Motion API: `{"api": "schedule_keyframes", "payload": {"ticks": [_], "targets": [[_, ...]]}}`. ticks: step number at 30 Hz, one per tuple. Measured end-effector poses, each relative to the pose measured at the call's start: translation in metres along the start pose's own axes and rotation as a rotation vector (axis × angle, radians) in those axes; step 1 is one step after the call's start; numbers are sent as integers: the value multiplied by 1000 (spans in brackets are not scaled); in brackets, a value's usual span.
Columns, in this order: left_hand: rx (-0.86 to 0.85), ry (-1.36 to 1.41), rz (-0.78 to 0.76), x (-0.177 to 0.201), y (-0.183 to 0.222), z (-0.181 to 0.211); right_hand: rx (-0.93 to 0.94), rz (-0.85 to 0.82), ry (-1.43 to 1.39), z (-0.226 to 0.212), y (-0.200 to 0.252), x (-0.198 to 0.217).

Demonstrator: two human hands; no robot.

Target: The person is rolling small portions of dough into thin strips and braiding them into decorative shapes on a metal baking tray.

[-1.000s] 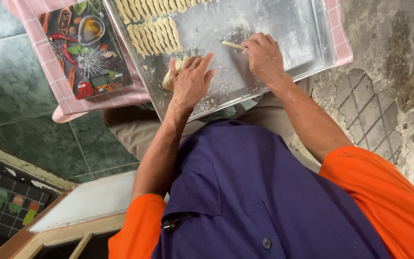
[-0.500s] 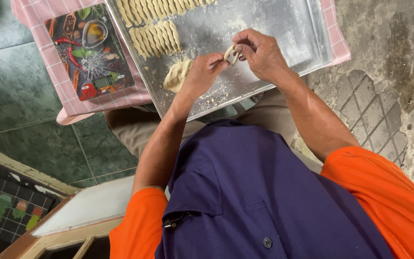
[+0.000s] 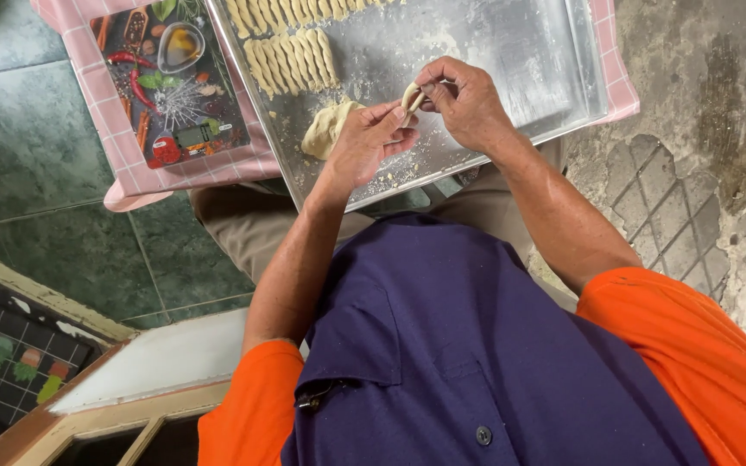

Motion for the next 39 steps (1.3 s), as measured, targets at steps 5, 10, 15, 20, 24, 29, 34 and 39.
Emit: {"api": "schedule_keyframes", "payload": {"ticks": [5,10,15,20,24,29,34,39], "targets": [[-6,39,69,6,7,2,-18,-120,119,-4,6,3],[-43,8,42,-1,28,20,154,-120,319,5,11,9],[-85,-215,59,-11,46,38,419,-149,469,6,16,4],[-105,-340,203,2,47,36,284,-212,492,30,21,2],[-222,-486,249,14,40,23,56,-144,20,-3,14,-5],[-186,-397,299,12,47,27,-250,-237,45,11,14,-2],[-288,-535,314,15,49,21,-216,-202,87,1,17,-5],[-398,-495,331,12,50,19,-280,-123,-50,-3,14,-9]]}}
Point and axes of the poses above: each hand's wrist, its own y-axis away from the middle knuckle, its own x-axis out of the back of the hand, z = x × y, the point moved 5 cm from there along -y, towards the middle knuckle, and after that the axes turned 3 degrees about x, right-handed, at the moved point
